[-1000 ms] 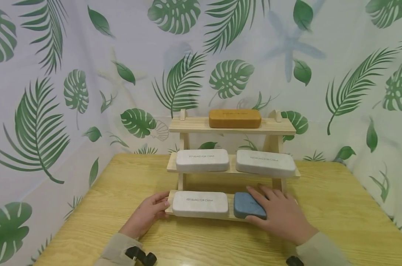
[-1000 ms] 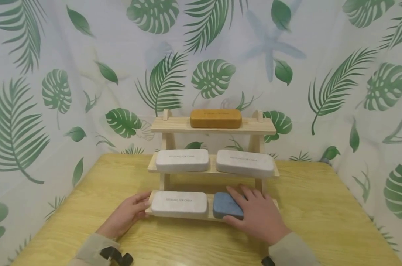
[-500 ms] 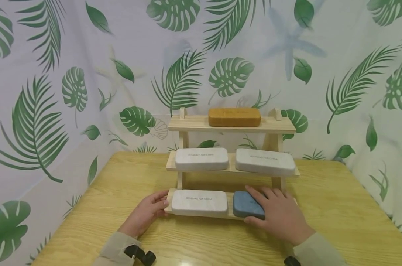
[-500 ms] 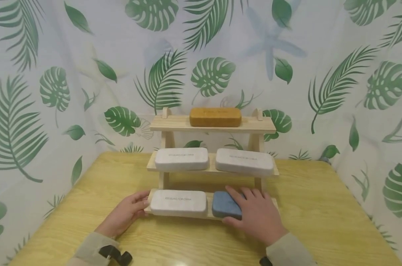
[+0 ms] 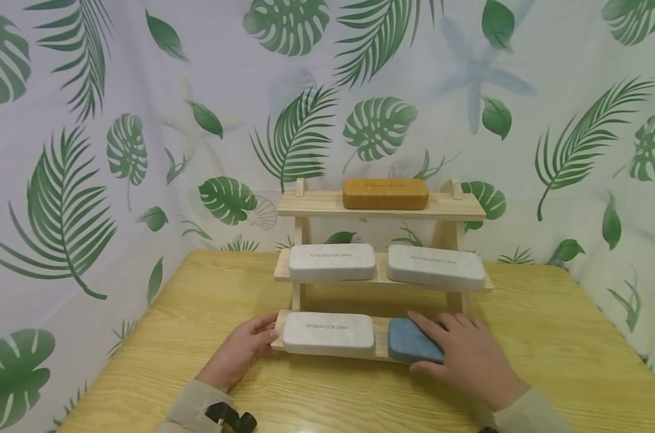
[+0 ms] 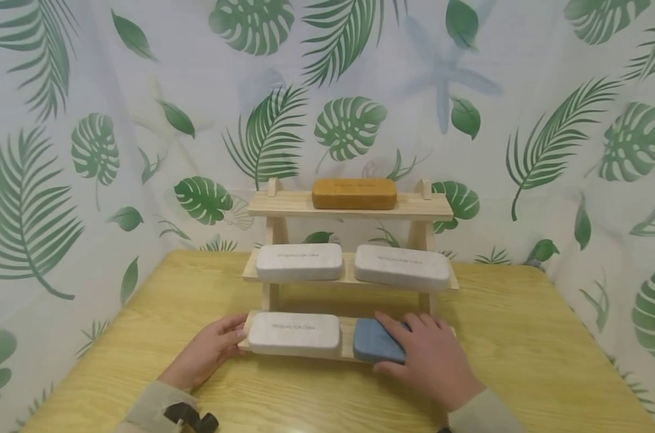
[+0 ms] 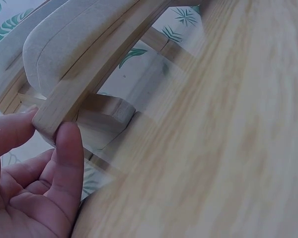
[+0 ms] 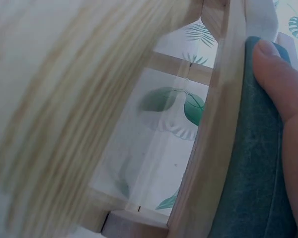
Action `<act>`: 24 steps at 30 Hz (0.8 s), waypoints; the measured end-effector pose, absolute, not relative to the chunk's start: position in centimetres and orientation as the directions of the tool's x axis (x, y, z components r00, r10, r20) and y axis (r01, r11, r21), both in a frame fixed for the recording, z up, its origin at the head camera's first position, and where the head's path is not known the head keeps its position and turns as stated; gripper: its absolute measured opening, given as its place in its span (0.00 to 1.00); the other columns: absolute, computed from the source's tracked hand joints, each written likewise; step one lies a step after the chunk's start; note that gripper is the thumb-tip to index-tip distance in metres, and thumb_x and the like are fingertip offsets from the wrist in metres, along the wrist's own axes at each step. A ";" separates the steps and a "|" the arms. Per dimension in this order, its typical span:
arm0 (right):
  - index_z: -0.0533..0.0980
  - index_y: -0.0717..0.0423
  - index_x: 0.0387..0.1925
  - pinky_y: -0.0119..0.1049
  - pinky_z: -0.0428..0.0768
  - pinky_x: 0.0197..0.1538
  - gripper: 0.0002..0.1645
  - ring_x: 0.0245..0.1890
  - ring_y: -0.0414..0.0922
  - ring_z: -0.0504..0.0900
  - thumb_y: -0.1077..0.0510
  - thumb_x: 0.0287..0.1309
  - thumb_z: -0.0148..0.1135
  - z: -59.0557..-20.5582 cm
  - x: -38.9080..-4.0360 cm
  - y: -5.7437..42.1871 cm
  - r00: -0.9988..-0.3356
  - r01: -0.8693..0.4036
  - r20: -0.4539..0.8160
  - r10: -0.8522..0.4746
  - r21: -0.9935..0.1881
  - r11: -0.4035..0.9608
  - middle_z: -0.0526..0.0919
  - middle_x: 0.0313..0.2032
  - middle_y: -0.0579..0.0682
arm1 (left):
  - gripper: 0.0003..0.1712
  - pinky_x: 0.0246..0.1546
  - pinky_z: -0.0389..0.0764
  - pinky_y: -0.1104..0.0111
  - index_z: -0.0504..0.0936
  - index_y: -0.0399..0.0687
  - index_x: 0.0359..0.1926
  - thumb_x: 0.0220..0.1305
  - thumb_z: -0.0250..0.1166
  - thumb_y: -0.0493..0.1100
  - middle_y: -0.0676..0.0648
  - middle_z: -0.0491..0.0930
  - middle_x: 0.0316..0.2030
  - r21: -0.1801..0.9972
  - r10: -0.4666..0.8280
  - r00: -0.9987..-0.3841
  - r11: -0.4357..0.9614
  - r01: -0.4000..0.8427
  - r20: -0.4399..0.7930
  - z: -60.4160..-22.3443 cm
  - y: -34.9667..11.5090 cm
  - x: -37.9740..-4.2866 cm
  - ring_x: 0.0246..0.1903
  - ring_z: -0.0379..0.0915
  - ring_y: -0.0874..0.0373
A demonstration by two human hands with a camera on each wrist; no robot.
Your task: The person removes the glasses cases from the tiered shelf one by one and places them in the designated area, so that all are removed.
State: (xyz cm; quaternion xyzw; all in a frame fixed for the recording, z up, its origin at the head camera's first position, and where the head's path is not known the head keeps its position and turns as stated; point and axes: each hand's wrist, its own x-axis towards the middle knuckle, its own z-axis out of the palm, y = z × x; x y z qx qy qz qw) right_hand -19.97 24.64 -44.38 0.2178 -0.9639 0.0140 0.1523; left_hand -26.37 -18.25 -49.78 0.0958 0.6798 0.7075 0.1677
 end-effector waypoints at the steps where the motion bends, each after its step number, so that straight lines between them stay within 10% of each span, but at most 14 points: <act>1: 0.68 0.34 0.73 0.56 0.75 0.51 0.54 0.45 0.51 0.78 0.18 0.47 0.63 -44.4 -19.9 24.7 -0.860 -0.425 0.297 -0.415 0.034 0.905 0.79 0.44 0.47 | 0.34 0.50 0.82 0.59 0.58 0.29 0.74 0.76 0.59 0.40 0.32 0.69 0.66 0.994 0.366 -0.926 -0.019 -0.107 -0.092 -49.8 -18.3 -26.3 0.55 0.77 0.50; 24: 0.67 0.30 0.74 0.54 0.73 0.44 0.56 0.45 0.49 0.78 0.16 0.44 0.62 -41.8 -19.4 30.4 -0.904 -0.395 0.192 -0.382 -0.036 0.918 0.79 0.52 0.49 | 0.34 0.49 0.81 0.61 0.58 0.29 0.75 0.76 0.58 0.40 0.32 0.69 0.66 0.994 0.370 -0.924 -0.017 -0.106 -0.092 -49.4 -18.4 -26.2 0.54 0.76 0.51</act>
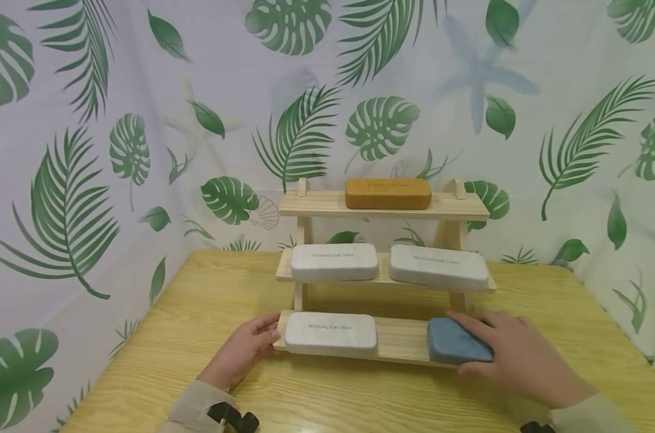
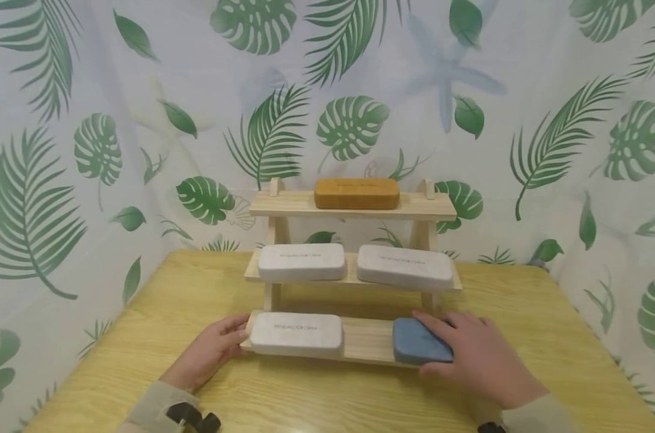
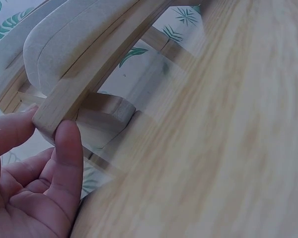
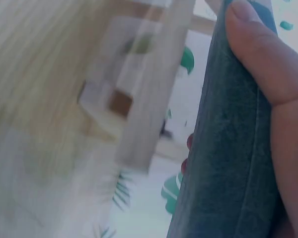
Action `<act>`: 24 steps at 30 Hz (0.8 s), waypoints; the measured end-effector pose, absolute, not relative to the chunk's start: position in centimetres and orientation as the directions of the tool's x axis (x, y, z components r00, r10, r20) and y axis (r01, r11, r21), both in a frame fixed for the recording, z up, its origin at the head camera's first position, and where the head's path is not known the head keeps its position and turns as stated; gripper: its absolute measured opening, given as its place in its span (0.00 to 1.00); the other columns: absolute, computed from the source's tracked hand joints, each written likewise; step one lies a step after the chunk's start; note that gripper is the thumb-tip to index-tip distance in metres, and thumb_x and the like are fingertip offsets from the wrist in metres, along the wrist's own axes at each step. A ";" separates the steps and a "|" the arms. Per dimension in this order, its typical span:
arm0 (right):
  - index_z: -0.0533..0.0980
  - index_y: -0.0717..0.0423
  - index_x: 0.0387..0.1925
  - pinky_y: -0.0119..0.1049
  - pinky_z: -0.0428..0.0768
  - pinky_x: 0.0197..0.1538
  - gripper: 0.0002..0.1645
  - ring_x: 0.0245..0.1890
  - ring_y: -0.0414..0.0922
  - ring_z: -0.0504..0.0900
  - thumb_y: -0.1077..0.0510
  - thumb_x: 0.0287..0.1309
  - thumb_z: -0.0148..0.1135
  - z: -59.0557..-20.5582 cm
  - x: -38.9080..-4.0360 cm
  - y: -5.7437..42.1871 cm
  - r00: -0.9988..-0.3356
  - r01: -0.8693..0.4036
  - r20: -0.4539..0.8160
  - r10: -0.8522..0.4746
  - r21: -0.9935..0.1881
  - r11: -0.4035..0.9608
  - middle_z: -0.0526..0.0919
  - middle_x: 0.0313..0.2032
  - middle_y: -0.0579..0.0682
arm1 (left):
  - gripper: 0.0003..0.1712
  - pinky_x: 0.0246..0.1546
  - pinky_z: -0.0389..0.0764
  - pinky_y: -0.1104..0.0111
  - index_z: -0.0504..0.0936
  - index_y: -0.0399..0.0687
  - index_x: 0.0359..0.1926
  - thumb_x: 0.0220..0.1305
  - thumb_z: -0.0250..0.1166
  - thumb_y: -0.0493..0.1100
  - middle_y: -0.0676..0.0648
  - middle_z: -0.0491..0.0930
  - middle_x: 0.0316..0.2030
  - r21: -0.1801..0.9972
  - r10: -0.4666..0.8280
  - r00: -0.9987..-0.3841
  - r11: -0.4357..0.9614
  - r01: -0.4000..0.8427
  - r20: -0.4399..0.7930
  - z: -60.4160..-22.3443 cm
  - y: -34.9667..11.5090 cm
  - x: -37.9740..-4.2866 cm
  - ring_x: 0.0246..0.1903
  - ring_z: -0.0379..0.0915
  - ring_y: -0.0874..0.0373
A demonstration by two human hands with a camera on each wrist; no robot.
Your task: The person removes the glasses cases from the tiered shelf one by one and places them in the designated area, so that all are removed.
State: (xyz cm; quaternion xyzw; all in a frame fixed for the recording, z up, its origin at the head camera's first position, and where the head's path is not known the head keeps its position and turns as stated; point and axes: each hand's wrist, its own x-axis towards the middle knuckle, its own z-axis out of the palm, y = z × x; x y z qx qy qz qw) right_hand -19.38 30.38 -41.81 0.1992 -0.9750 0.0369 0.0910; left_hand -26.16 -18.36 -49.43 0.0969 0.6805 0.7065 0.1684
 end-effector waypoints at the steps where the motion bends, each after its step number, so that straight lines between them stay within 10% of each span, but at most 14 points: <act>1: 0.67 0.31 0.74 0.54 0.73 0.44 0.56 0.45 0.48 0.78 0.16 0.44 0.62 -41.7 -19.4 30.8 -0.901 -0.403 0.193 -0.389 -0.037 0.914 0.79 0.52 0.49 | 0.34 0.49 0.81 0.60 0.58 0.29 0.75 0.76 0.58 0.40 0.32 0.69 0.66 0.994 0.370 -0.925 -0.018 -0.104 -0.090 -49.4 -18.4 -26.2 0.54 0.76 0.51; 24: 0.74 0.64 0.62 0.56 0.79 0.40 0.62 0.44 0.60 0.81 0.22 0.38 0.73 -39.9 -22.5 39.4 -0.930 -0.341 0.142 -0.340 0.014 0.940 0.81 0.49 0.63 | 0.34 0.49 0.81 0.61 0.57 0.29 0.75 0.77 0.58 0.40 0.31 0.68 0.68 0.995 0.384 -0.919 -0.020 -0.102 -0.087 -49.7 -18.5 -26.3 0.55 0.76 0.51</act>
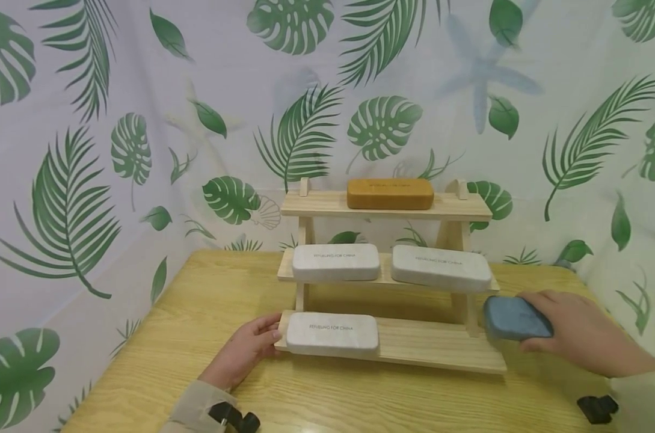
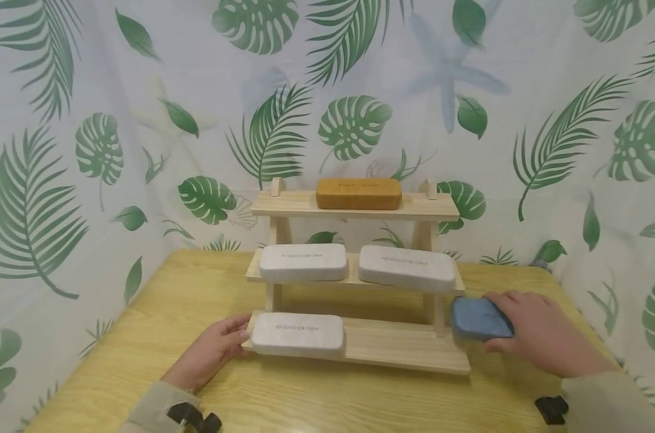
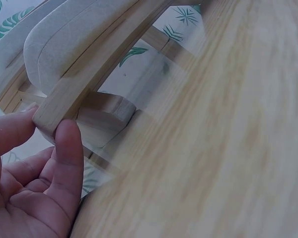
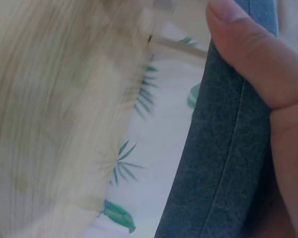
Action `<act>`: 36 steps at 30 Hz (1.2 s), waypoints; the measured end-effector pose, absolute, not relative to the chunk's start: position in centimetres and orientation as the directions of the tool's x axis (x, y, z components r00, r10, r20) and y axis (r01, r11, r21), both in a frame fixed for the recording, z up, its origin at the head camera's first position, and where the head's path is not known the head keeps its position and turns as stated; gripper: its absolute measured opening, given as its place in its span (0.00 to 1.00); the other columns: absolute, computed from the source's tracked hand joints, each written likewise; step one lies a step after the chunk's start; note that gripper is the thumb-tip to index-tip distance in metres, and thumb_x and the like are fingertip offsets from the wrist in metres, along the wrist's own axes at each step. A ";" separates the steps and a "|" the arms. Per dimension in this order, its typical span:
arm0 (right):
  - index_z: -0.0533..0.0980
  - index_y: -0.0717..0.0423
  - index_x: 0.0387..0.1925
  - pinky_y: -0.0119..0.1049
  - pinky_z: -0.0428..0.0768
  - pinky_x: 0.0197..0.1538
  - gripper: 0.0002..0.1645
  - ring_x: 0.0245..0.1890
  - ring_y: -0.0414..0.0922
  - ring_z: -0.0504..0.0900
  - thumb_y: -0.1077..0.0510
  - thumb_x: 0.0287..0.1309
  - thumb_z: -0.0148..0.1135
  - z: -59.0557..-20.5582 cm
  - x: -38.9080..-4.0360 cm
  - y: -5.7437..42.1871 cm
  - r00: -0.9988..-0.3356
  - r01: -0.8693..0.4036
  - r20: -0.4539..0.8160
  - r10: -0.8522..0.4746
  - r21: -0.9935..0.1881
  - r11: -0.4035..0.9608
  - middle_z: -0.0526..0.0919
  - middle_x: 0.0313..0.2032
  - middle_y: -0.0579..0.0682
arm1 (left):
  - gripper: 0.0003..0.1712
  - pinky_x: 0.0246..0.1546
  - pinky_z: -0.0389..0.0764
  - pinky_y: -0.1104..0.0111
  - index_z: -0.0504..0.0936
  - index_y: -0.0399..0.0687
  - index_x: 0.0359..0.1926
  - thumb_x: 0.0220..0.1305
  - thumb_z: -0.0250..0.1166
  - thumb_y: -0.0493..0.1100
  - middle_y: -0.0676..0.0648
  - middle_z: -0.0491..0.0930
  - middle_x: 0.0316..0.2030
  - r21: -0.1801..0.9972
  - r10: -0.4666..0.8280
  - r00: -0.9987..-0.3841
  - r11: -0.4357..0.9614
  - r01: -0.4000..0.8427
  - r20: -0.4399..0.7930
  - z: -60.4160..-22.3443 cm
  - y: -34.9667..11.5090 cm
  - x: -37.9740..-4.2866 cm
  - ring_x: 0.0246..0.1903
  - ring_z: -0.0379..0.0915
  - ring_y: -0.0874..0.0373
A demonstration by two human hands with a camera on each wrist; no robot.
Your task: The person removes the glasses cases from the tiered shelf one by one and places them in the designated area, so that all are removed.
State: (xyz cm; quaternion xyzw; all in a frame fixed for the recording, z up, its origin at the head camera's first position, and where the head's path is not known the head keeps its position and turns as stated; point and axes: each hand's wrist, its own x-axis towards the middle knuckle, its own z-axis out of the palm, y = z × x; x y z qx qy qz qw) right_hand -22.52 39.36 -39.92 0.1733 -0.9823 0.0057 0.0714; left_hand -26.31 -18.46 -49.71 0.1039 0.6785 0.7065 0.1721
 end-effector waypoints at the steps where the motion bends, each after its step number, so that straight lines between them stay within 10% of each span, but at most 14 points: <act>1: 0.73 0.65 0.63 0.57 0.79 0.40 0.62 0.44 0.61 0.81 0.23 0.38 0.73 -39.9 -22.9 39.6 -0.929 -0.342 0.141 -0.342 0.022 0.939 0.81 0.49 0.63 | 0.34 0.49 0.81 0.61 0.57 0.29 0.75 0.77 0.57 0.40 0.31 0.68 0.68 0.995 0.383 -0.920 -0.021 -0.100 -0.085 -49.7 -18.5 -26.4 0.55 0.76 0.51; 18: 0.69 0.67 0.66 0.69 0.72 0.49 0.56 0.51 0.74 0.75 0.33 0.48 0.76 -42.1 -30.0 42.1 -0.908 -0.361 0.205 -0.365 0.058 0.931 0.76 0.54 0.74 | 0.33 0.50 0.81 0.61 0.57 0.30 0.75 0.78 0.56 0.40 0.32 0.68 0.67 0.997 0.402 -0.913 -0.012 -0.079 -0.067 -49.3 -19.1 -26.0 0.54 0.77 0.51; 36: 0.63 0.61 0.70 0.78 0.64 0.49 0.62 0.57 0.77 0.65 0.23 0.48 0.69 -45.9 -34.4 42.7 -0.963 -0.254 0.114 -0.243 -0.093 0.963 0.69 0.59 0.73 | 0.33 0.49 0.81 0.60 0.57 0.28 0.74 0.77 0.56 0.38 0.31 0.69 0.66 0.998 0.415 -0.909 -0.032 -0.061 -0.043 -49.6 -18.9 -26.4 0.54 0.77 0.49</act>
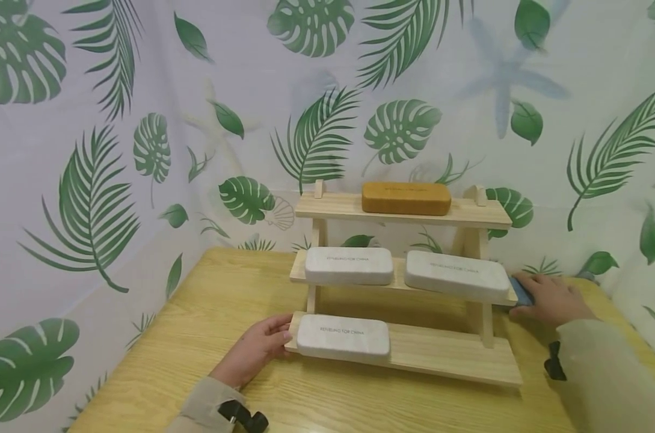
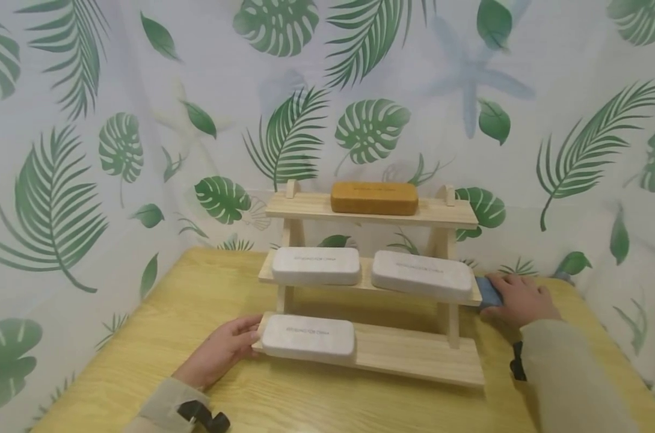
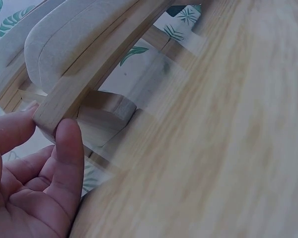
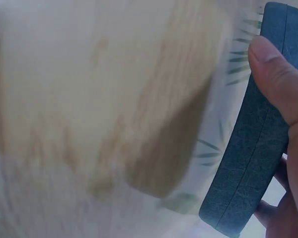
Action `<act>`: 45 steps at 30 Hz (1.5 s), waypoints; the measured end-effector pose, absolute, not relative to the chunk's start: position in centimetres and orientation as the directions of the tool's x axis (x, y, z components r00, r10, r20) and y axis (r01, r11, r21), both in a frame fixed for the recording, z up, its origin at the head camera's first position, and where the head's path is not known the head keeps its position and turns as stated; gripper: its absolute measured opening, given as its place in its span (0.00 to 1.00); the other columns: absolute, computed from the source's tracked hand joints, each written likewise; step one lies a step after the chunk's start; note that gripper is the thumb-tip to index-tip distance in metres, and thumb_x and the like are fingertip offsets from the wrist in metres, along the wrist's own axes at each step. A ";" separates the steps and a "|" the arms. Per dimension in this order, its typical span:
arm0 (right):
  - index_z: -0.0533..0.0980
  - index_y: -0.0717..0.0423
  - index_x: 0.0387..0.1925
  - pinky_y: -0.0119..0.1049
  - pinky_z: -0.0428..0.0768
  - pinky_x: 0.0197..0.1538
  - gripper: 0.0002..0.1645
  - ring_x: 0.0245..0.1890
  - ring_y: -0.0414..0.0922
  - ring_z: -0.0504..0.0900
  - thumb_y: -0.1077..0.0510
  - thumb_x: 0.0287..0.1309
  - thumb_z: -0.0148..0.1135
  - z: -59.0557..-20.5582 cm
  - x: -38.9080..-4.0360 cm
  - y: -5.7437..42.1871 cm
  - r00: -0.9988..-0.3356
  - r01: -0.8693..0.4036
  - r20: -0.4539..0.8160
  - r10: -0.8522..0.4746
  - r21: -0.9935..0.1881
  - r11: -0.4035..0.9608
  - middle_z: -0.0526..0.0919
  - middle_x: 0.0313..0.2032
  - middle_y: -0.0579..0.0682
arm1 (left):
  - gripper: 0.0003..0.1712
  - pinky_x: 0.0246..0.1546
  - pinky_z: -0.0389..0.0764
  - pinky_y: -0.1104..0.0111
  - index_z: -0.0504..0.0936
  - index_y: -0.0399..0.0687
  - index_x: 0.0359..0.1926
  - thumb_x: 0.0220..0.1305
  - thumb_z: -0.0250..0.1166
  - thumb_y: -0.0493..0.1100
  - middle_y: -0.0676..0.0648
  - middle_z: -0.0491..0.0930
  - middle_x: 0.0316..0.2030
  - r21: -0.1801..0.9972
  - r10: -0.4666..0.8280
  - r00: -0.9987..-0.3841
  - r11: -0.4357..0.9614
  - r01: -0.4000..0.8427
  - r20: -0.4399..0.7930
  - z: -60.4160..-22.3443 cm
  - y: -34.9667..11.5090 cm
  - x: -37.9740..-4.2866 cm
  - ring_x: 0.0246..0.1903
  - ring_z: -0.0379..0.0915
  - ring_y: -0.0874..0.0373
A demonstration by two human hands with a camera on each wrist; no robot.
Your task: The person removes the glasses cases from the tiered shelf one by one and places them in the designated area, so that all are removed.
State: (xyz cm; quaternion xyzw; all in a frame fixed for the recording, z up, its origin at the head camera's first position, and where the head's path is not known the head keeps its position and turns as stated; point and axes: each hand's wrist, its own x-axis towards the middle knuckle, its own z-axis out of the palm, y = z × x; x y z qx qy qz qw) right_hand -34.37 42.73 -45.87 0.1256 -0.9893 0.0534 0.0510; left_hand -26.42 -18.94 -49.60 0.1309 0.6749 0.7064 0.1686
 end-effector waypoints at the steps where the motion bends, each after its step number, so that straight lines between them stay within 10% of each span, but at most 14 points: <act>1: 0.62 0.61 0.71 0.78 0.63 0.49 0.62 0.58 0.77 0.64 0.23 0.48 0.68 -46.1 -34.3 42.8 -0.965 -0.250 0.110 -0.239 -0.100 0.963 0.69 0.59 0.74 | 0.33 0.49 0.81 0.61 0.58 0.28 0.74 0.77 0.56 0.39 0.31 0.69 0.66 0.998 0.415 -0.909 -0.031 -0.063 -0.045 -49.6 -18.9 -26.4 0.54 0.77 0.50; 45: 0.60 0.56 0.75 0.83 0.50 0.55 0.69 0.66 0.76 0.52 0.16 0.44 0.64 -47.2 -32.6 42.8 -0.986 -0.164 0.063 -0.155 -0.168 0.972 0.59 0.69 0.72 | 0.33 0.50 0.81 0.60 0.58 0.30 0.75 0.77 0.57 0.39 0.32 0.69 0.66 0.997 0.410 -0.911 -0.026 -0.068 -0.051 -49.7 -19.0 -26.3 0.55 0.77 0.50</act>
